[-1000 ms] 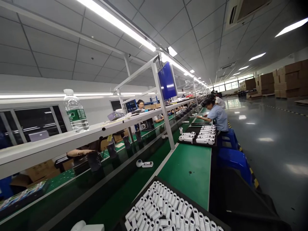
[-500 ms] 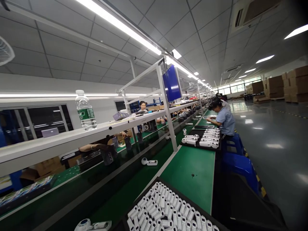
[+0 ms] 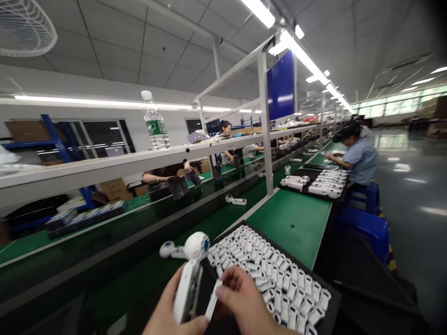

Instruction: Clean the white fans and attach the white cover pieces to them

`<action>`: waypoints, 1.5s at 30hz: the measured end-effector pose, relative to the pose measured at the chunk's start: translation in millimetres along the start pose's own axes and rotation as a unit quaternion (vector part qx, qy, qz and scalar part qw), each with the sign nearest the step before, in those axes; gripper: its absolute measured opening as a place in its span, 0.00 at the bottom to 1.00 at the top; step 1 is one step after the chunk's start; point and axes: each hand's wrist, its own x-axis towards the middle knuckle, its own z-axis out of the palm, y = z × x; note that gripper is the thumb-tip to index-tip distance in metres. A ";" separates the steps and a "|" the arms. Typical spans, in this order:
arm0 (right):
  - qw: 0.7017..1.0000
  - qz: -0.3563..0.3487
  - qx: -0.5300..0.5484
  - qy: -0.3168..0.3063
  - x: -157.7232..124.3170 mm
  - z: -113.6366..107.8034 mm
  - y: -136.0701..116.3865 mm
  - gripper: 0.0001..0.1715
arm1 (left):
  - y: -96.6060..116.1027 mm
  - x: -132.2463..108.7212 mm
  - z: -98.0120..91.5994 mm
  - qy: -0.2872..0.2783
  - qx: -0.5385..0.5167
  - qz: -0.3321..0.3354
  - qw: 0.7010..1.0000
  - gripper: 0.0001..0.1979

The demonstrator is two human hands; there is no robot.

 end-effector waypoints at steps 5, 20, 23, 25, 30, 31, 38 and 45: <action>0.999 0.017 -0.021 0.030 -15.4 20.9 -14.6 0.25 | 1.8 -13.6 23.1 -0.049 0.010 0.017 0.999 0.51; 0.996 0.009 -0.073 0.055 -12.4 27.6 0.6 0.23 | -9.2 -22.3 15.9 -0.018 0.127 0.028 0.991 0.43; 0.994 0.014 -0.097 0.055 -11.7 28.7 1.0 0.22 | -13.0 -22.8 15.2 -0.025 0.142 0.040 0.989 0.42; 0.992 0.018 -0.117 0.049 -9.9 28.7 0.8 0.22 | -14.2 -22.7 15.5 -0.031 0.131 0.050 0.990 0.40; 0.972 -0.025 -0.236 0.000 -26.8 12.8 11.7 0.25 | -9.6 -15.1 12.0 -0.002 0.021 -0.010 1.000 0.37; 0.943 -0.054 -0.326 -0.044 -36.1 6.1 18.6 0.26 | -7.9 -11.9 9.4 0.012 -0.024 -0.036 0.999 0.36; 0.582 -0.122 -0.755 -0.277 -72.6 -32.7 67.5 0.04 | 0.4 11.8 -16.1 0.096 -0.264 -0.062 0.958 0.24; 0.739 -0.180 -0.647 -0.049 -18.0 -44.1 -35.2 0.17 | 0.6 11.5 -20.9 0.105 -0.297 -0.031 0.949 0.24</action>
